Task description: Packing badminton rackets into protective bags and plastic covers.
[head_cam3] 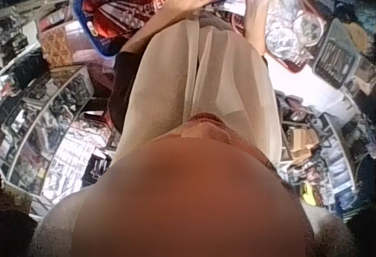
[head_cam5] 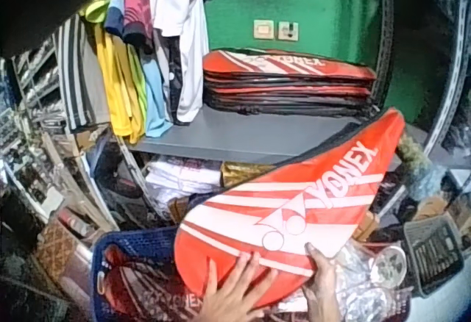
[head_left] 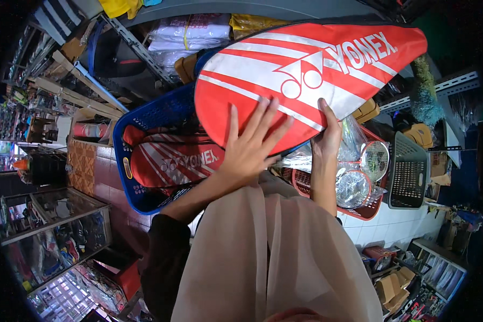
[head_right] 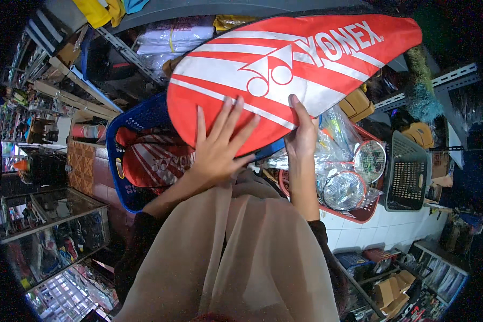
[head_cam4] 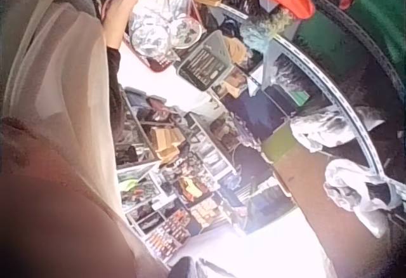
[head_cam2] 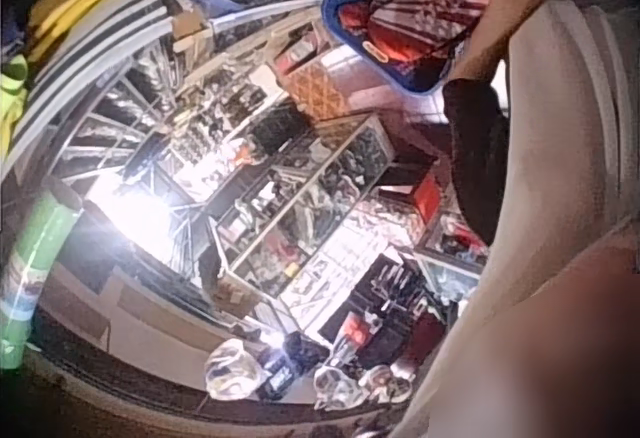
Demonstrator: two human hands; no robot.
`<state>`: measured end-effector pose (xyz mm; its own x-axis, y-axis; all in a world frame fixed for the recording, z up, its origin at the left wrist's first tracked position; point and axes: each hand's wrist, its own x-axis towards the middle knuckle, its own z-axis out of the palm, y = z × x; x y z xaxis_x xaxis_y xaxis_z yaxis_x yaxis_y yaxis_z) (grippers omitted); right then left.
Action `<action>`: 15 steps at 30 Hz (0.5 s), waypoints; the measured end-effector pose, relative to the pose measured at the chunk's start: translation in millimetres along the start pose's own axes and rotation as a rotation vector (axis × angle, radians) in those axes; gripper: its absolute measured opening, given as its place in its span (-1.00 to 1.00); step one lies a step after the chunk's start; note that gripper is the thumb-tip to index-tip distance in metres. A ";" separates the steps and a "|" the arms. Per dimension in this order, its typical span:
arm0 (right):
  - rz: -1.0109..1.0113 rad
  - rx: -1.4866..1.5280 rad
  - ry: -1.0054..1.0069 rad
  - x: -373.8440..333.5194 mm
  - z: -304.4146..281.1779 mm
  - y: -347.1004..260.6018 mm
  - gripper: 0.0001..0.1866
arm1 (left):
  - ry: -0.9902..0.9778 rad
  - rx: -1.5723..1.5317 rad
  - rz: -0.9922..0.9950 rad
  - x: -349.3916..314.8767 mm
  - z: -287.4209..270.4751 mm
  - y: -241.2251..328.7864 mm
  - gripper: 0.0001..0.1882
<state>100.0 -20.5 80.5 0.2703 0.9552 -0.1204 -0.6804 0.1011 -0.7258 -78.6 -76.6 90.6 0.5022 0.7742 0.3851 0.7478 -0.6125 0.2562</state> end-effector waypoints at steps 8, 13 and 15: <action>-0.309 -0.234 -0.042 17.0 -5.0 -34.6 -0.31 | 0.210 -0.203 -0.039 23.3 -13.2 -33.6 -0.27; -1.186 -1.114 -0.140 -0.2 24.5 -98.7 0.04 | 0.282 -0.081 0.069 19.6 -14.4 -48.1 -0.39; -1.226 -1.650 -0.417 -20.3 50.4 -102.4 -0.18 | 0.286 -0.089 0.086 21.2 -20.4 -51.3 -0.41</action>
<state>129.8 -36.2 191.4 -0.2884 0.6206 0.7292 0.8462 0.5215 -0.1092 -115.2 -32.1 103.7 0.4105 0.6504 0.6392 0.6607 -0.6952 0.2831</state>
